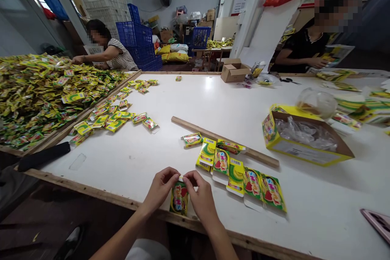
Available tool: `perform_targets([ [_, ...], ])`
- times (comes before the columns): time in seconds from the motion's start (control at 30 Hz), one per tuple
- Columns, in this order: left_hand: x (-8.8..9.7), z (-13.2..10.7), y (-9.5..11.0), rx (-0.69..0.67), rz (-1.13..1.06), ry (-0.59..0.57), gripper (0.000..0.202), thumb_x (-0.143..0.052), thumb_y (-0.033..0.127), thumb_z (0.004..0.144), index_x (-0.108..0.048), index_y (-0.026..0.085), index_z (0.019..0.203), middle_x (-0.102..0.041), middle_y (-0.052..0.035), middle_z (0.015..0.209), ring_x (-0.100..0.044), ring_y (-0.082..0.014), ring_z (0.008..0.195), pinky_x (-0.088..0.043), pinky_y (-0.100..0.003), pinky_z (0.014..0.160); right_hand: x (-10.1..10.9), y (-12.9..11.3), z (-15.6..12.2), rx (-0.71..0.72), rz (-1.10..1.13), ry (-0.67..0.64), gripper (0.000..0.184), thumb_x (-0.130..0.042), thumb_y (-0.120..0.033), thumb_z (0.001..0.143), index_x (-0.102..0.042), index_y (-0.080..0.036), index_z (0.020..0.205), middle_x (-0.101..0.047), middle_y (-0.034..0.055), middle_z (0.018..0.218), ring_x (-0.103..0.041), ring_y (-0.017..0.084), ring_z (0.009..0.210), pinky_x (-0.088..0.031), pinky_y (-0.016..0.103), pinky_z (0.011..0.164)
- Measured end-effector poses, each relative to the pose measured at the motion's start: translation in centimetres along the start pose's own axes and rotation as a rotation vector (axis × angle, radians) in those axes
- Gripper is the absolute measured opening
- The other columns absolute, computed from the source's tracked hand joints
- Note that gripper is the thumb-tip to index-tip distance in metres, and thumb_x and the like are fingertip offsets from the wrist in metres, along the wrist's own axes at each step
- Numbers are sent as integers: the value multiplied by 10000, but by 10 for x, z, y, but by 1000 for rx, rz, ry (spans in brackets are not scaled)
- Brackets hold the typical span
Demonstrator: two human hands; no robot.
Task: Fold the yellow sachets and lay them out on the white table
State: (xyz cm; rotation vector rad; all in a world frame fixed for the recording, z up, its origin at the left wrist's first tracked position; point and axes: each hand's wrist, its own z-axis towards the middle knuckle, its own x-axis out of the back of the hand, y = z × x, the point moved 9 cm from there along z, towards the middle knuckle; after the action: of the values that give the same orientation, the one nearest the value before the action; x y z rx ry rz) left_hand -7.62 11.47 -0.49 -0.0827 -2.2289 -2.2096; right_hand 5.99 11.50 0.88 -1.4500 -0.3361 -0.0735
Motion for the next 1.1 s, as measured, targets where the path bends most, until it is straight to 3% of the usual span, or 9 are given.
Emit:
perform_targets([
  [0.17,4,-5,-16,42,-118,9,228,-656,375,806,-663,147,799,-641,-15,727,-555,-139,682,-431,-234,645,-1,7,-6,-20,63,-4,291,-562,-467,892,-611,-183,850,-647,35,787,-603,192,728,-467,267,684],
  [0.4,10,-19,-6,-19,49,-27,205,-650,346,817,-713,176,913,-705,-57,891,-616,-196,836,-474,-286,764,-5,18,-20,-39,161,-20,287,-604,-464,876,-635,-190,957,-660,52,892,-631,223,845,-512,306,762],
  [0.53,9,-20,-5,-26,83,-59,160,-652,310,813,-704,175,883,-694,-53,863,-612,-188,823,-482,-284,759,-8,20,-25,-34,216,7,281,-617,-464,866,-647,-189,915,-666,66,897,-640,241,870,-534,328,778],
  [0.73,1,-23,-14,46,-17,-106,433,-664,296,799,-533,232,1206,-616,-28,945,-614,-148,774,-493,-248,681,-8,27,-29,-43,198,81,321,-631,-416,861,-572,-206,1096,-663,74,1024,-647,237,930,-531,330,827],
  [1.1,-1,-23,-15,17,17,-127,408,-653,271,803,-518,214,1184,-604,-39,955,-610,-150,776,-483,-262,703,-14,24,-30,-40,147,2,342,-590,-426,886,-565,-208,1148,-642,86,1121,-657,237,911,-543,327,805],
])
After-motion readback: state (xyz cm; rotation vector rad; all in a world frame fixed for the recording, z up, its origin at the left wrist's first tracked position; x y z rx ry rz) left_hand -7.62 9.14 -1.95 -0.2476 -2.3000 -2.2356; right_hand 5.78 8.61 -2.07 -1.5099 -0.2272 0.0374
